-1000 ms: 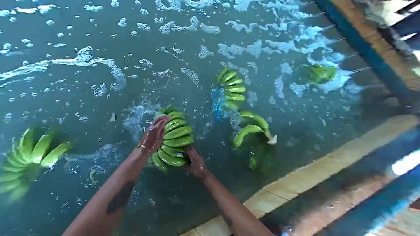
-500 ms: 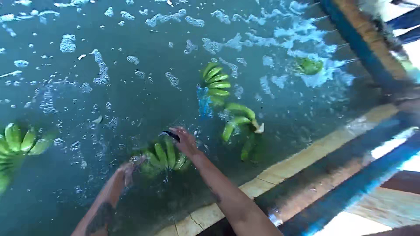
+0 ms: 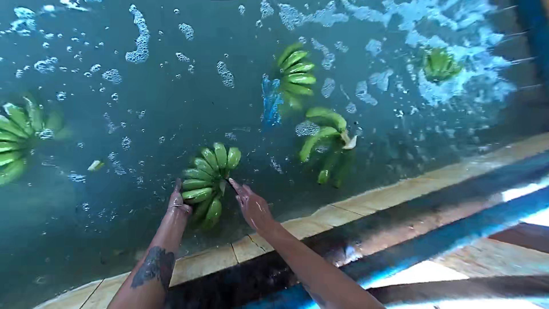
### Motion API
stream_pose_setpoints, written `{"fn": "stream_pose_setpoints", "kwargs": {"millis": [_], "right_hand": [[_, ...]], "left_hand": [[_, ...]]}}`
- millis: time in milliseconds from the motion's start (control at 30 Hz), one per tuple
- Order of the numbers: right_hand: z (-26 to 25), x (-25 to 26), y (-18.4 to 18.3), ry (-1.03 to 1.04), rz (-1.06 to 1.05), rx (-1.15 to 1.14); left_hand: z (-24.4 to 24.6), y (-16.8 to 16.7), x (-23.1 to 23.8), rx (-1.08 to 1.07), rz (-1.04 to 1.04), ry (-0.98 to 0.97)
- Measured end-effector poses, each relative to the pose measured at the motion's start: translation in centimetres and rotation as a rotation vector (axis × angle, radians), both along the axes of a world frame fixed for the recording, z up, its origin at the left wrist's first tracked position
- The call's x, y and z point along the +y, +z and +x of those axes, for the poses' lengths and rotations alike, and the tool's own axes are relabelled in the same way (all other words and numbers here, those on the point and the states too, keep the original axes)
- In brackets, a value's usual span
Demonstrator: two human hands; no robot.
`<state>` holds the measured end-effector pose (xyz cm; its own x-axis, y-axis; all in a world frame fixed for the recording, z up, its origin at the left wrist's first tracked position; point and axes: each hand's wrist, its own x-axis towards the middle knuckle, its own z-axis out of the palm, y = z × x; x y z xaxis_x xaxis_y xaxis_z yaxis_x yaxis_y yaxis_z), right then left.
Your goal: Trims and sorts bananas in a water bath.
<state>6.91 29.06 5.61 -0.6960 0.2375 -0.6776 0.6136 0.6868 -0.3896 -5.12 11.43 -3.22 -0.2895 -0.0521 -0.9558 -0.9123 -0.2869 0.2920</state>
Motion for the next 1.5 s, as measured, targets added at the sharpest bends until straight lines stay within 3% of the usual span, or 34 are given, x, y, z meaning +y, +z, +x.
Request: {"fn": "stream_pose_setpoints", "kwargs": {"millis": [200, 500, 600, 667, 733, 767, 833, 900, 967, 1000, 1067, 1200, 1367, 1400, 1433, 1467, 1500], "right_hand": [[1.0, -1.1, -0.1, 0.065, 0.153, 0.346], [-1.3, -1.7, -2.1, 0.228, 0.103, 0.056], [-6.1, -0.7, 3.4, 0.334, 0.097, -0.131], [-7.9, 1.4, 10.2, 0.319, 0.196, 0.072], [-7.3, 4.8, 13.5, 0.201, 0.271, 0.354], [-6.5, 6.1, 12.8, 0.095, 0.236, 0.382], [-4.8, 6.4, 7.2, -0.177, 0.034, 0.295], [-3.2, 2.7, 0.3, -0.492, -0.297, 0.279], [-3.0, -3.2, -3.6, -0.747, -0.510, 0.331], [-3.7, -5.2, -4.5, -0.766, -0.509, 0.345], [-6.7, -6.1, -5.2, -0.616, -0.382, 0.383], [-9.5, -5.9, -6.1, -0.331, -0.194, 0.176], [-10.7, -7.0, -8.8, -0.387, -0.407, 0.165], [-10.2, -6.9, -9.3, -0.402, -0.455, 0.187], [-9.6, -6.6, -9.5, -0.399, -0.484, 0.203], [-8.9, -6.0, -9.4, -0.379, -0.493, 0.209], [-8.1, -5.1, -9.2, -0.350, -0.483, 0.199]], "left_hand": [[0.0, -0.1, 0.0, -0.004, 0.023, 0.071], [-0.6, 0.9, 1.3, 0.023, -0.025, 0.108], [-0.2, 0.1, 1.7, 0.054, -0.123, 0.086], [-0.4, 1.3, 1.6, 0.215, -0.258, 0.032], [0.2, 4.4, 0.5, 0.521, -0.371, -0.063], [0.5, 5.8, -0.6, 0.707, -0.406, -0.109], [-0.1, 8.8, -3.4, 1.047, -0.432, -0.131], [-2.0, 12.7, -7.3, 1.261, -0.470, -0.018], [-4.7, 15.6, -11.3, 1.312, -0.743, -0.041], [-6.4, 15.9, -13.2, 1.250, -0.880, -0.137], [-10.4, 14.8, -16.2, 1.095, -1.078, -0.470], [-13.2, 7.3, -18.6, 0.674, -1.231, -1.063], [-14.5, 1.5, -11.3, 0.621, -0.966, -1.678], [-14.5, 0.5, -10.7, 0.603, -0.903, -1.715], [-14.0, 0.4, -10.2, 0.641, -0.876, -1.655], [-13.5, 2.3, -9.2, 0.601, -0.836, -1.611], [-14.7, 6.7, -7.7, 0.289, -0.671, -1.792]]}}
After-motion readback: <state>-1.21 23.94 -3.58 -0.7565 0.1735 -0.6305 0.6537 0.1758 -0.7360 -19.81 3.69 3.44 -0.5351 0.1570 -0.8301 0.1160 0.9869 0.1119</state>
